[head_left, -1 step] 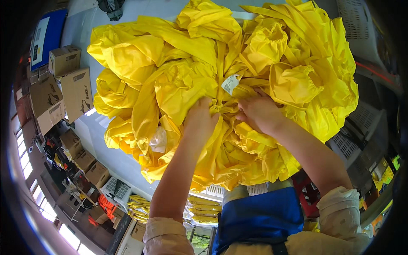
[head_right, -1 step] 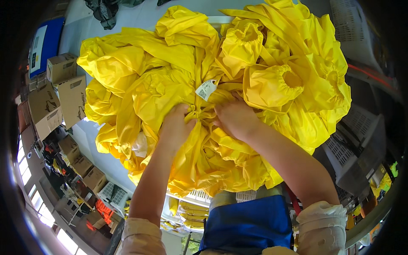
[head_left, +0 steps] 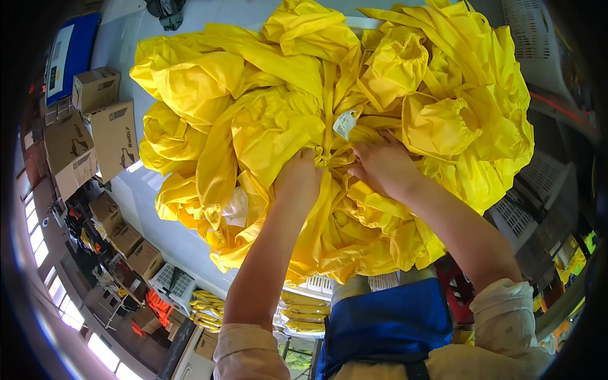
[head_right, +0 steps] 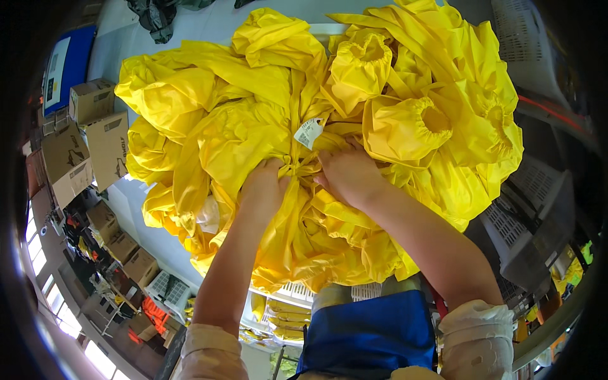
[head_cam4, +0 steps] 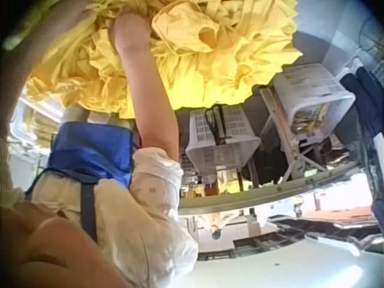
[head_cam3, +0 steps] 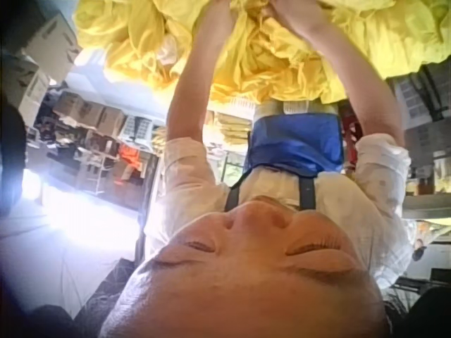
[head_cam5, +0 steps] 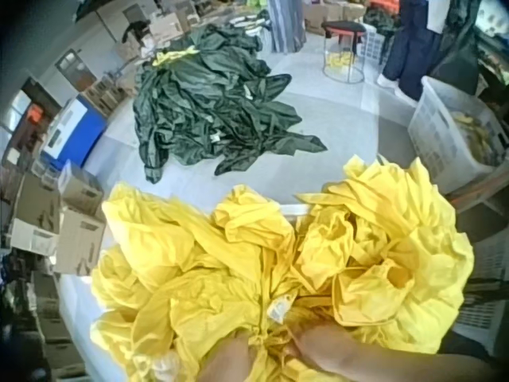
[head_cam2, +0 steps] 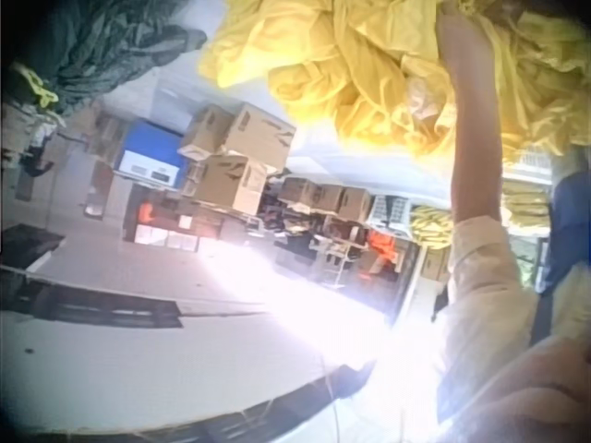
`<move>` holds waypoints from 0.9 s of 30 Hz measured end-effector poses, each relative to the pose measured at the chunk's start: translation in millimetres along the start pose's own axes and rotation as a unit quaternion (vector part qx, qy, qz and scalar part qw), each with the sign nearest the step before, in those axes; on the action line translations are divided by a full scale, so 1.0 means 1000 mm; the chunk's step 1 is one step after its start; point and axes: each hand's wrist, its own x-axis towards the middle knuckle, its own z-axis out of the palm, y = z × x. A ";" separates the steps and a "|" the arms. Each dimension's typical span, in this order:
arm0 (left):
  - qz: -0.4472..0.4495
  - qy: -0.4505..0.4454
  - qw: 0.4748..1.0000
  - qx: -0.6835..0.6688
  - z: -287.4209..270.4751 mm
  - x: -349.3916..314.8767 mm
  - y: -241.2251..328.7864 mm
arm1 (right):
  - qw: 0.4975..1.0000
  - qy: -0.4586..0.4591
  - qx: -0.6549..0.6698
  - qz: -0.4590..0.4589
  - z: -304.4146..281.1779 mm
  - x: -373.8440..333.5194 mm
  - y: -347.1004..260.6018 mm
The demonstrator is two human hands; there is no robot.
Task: The person uses scissors to cut a large yellow fabric on a table, repeatedly trimming edges and removing small pieces. The person folds and repositions the fabric multiple times to access different sections for cutting.
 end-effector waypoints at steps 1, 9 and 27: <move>-0.020 -0.042 0.999 -0.027 -0.005 0.002 0.000 | 0.999 -0.010 0.008 0.041 -0.001 0.001 -0.005; -0.117 -0.124 0.955 -0.243 -0.040 -0.024 0.013 | 0.986 0.002 0.134 0.095 -0.011 -0.005 -0.012; -0.091 -0.038 0.967 -0.233 0.013 0.034 0.010 | 0.946 0.137 0.294 -0.008 0.054 -0.009 -0.033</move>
